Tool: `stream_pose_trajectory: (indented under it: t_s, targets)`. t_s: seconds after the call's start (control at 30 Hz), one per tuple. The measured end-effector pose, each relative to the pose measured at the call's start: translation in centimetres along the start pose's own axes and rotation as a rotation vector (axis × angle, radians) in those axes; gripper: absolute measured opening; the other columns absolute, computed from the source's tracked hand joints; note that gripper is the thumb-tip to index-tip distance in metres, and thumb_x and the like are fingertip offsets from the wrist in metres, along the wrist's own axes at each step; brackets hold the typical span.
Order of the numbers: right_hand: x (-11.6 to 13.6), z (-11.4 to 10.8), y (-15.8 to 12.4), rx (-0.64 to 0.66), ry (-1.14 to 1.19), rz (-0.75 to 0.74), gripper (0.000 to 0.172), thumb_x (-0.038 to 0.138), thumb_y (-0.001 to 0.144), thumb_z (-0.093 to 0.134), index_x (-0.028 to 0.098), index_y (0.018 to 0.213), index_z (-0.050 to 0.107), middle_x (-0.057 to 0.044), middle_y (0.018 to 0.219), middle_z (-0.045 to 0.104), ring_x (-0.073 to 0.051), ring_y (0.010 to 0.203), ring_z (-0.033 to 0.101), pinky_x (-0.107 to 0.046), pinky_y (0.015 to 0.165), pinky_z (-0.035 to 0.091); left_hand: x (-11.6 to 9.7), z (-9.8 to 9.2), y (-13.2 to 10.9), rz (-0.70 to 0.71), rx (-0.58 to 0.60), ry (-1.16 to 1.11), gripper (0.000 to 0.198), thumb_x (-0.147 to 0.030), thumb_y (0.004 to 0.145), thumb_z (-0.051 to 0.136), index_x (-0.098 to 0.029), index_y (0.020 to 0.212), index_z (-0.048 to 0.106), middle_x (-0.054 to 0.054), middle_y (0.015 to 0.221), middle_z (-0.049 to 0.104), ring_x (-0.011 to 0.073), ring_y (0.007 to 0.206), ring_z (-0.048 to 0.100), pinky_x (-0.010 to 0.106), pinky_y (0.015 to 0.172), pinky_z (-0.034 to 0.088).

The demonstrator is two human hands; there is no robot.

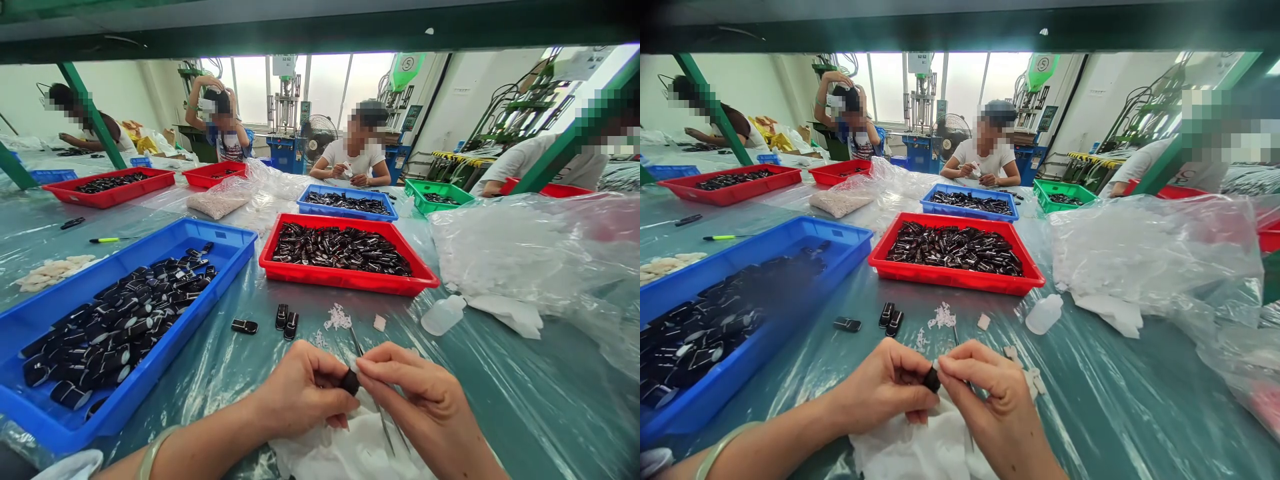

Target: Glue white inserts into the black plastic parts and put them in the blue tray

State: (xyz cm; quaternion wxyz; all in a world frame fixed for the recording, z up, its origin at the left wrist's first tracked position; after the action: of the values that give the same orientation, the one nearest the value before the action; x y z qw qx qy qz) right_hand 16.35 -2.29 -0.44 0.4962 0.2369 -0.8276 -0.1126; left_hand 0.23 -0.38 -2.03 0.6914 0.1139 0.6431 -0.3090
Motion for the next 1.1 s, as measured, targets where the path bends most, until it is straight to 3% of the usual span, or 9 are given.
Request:
stream_pose_trajectory:
  t_s: [0.33, 0.73, 0.93, 1.1]
  targets:
    - [0.5, -0.2, 0.4, 0.082, -0.141, -0.101, 0.019, 0.014, 0.084, 0.053, 0.019, 0.075, 0.069, -0.001, 0.068, 0.062, -0.01, 0.057, 0.057, -0.017, 0.052, 0.044, -0.1, -0.1, 0.0, -0.024, -0.006, 0.059, 0.008, -0.018, 0.061, 0.062, -0.011, 0.057, 0.06, -0.003, 0.048, 0.05, 0.0085, 0.044, 0.051, 0.017, 0.044, 0.04]
    - [-0.1, 0.0, 0.2, 0.163, -0.087, -0.028, 0.019, 0.014, 0.085, 0.052, 0.021, 0.078, 0.069, 0.0, 0.073, 0.061, -0.009, 0.062, 0.057, -0.017, 0.056, 0.042, -0.3, -0.4, -0.2, 0.002, 0.019, 0.115, 0.011, -0.017, 0.062, 0.06, -0.014, 0.053, 0.055, -0.004, 0.046, 0.048, 0.0076, 0.042, 0.049, 0.016, 0.042, 0.036]
    - [0.1, 0.3, 0.2, 0.186, -0.053, 0.038, 0.019, 0.017, 0.085, 0.053, 0.022, 0.074, 0.067, 0.001, 0.073, 0.059, -0.01, 0.063, 0.055, -0.018, 0.058, 0.041, -0.1, -0.5, -0.2, -0.01, 0.01, 0.096, 0.008, -0.017, 0.062, 0.061, -0.013, 0.055, 0.059, -0.004, 0.046, 0.051, 0.0076, 0.042, 0.05, 0.016, 0.042, 0.036]
    - [-0.6, 0.7, 0.2, 0.169, 0.091, 0.09, 0.018, 0.021, 0.086, 0.052, 0.024, 0.085, 0.07, -0.001, 0.076, 0.057, -0.013, 0.069, 0.057, -0.022, 0.062, 0.045, 0.2, -0.7, 0.0, -0.023, -0.019, 0.084, 0.007, -0.017, 0.061, 0.061, -0.012, 0.062, 0.065, -0.003, 0.048, 0.053, 0.0085, 0.042, 0.052, 0.017, 0.042, 0.039]
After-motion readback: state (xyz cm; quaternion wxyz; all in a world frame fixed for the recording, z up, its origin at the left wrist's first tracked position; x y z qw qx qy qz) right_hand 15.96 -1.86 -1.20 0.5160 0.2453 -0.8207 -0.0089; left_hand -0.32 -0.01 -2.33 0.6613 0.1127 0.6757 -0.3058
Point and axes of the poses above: each hand's wrist, its own y-axis towards the middle knuckle, its own z-axis out of the palm, x = y × z, the point moved 1 cm from there along y, towards the middle knuckle
